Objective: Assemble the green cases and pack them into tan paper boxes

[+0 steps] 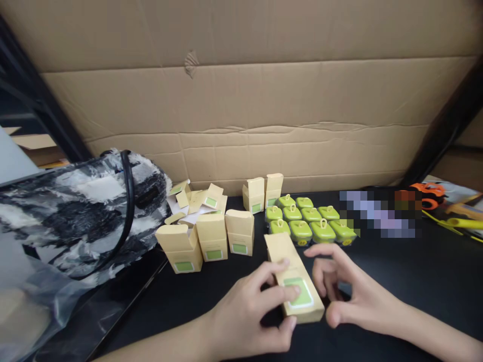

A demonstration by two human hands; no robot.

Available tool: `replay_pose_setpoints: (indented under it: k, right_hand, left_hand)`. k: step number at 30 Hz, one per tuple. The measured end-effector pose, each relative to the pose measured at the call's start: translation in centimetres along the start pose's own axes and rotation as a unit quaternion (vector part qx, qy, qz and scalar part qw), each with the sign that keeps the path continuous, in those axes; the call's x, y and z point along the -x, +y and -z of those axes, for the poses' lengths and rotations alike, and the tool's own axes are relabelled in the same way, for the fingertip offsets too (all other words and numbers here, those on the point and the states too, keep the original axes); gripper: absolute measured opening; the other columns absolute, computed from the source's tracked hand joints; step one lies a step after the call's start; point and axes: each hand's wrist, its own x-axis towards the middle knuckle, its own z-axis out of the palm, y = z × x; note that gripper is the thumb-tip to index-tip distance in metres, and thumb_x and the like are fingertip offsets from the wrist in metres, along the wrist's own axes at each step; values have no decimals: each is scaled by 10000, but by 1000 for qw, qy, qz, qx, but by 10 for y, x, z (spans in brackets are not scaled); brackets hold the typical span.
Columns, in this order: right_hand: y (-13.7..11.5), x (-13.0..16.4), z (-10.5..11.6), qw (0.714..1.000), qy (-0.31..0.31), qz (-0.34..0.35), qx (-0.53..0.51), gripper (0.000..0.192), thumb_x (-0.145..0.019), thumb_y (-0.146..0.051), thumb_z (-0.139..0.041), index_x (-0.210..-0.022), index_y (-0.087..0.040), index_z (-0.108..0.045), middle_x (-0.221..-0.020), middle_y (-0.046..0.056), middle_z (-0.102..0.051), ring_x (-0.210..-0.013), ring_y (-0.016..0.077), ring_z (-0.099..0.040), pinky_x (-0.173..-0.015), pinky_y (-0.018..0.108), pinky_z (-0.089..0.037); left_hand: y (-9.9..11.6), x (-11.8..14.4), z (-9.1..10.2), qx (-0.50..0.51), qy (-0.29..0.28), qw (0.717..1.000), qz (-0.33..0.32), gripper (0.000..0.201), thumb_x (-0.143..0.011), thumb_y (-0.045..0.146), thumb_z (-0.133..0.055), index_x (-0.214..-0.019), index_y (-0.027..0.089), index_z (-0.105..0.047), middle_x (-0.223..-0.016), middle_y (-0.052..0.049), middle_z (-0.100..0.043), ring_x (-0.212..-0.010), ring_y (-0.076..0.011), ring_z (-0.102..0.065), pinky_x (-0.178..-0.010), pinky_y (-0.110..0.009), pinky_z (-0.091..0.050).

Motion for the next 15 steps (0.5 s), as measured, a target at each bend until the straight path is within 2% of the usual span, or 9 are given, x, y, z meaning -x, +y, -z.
replay_pose_setpoints:
  k: [2,5,7,9,11,13,15]
  right_hand:
    - [2,-3,1,994,14,-62,-85,618,-815,-688,-519,-1256,-310,-309,-848,-36,-501,-467,65,-465,-410,182,-399]
    - [-3,-6,1,988,-5,-140,-67,599,-870,-613,-508,-1328,-303,-277,-1015,28,-524,-547,82,-526,-444,199,-444]
    - [-10,-6,0,985,-16,-166,-51,686,-878,-562,-539,-1408,-289,-200,-1137,73,-545,-696,132,-608,-576,245,-518]
    - [-21,-4,-2,980,-31,-175,-88,758,-885,-525,-555,-1457,-276,-124,-1254,94,-535,-918,189,-643,-779,304,-540]
    - [-32,-2,-1,974,-63,-176,-131,798,-839,-512,-624,-1457,-237,-201,-1286,101,-553,-1110,248,-594,-939,352,-489]
    - [-41,-4,8,973,-73,-175,-131,754,-761,-523,-698,-1372,-203,-393,-1252,112,-601,-1165,301,-566,-962,380,-483]
    - [-46,-15,28,986,-3,-150,-68,666,-733,-528,-716,-1276,-211,-497,-1232,111,-624,-1124,322,-595,-926,401,-512]
  left_hand:
    - [2,0,0,-83,25,994,-69,263,-756,122,-574,-1013,165,-613,-1001,-125,-670,-738,-171,-676,-629,-249,-584]
    - [5,-2,1,-165,37,975,-144,166,-841,185,-545,-990,167,-614,-928,-87,-708,-698,-164,-667,-591,-244,-577]
    - [6,-3,2,-186,39,969,-160,145,-876,231,-546,-995,177,-611,-941,-54,-714,-707,-156,-655,-603,-246,-575]
    - [6,-2,0,-203,51,960,-184,128,-876,220,-579,-997,199,-611,-922,-2,-710,-669,-121,-617,-609,-227,-557]
    - [3,2,-4,-219,57,951,-212,110,-875,220,-602,-983,203,-619,-906,36,-697,-657,-91,-577,-652,-209,-541]
    - [-3,7,-8,-225,55,945,-232,57,-878,220,-604,-917,188,-632,-907,54,-683,-699,-73,-558,-745,-198,-523]
    - [-9,11,-13,-224,50,938,-258,25,-859,194,-628,-839,181,-635,-893,67,-673,-704,-66,-536,-790,-202,-504]
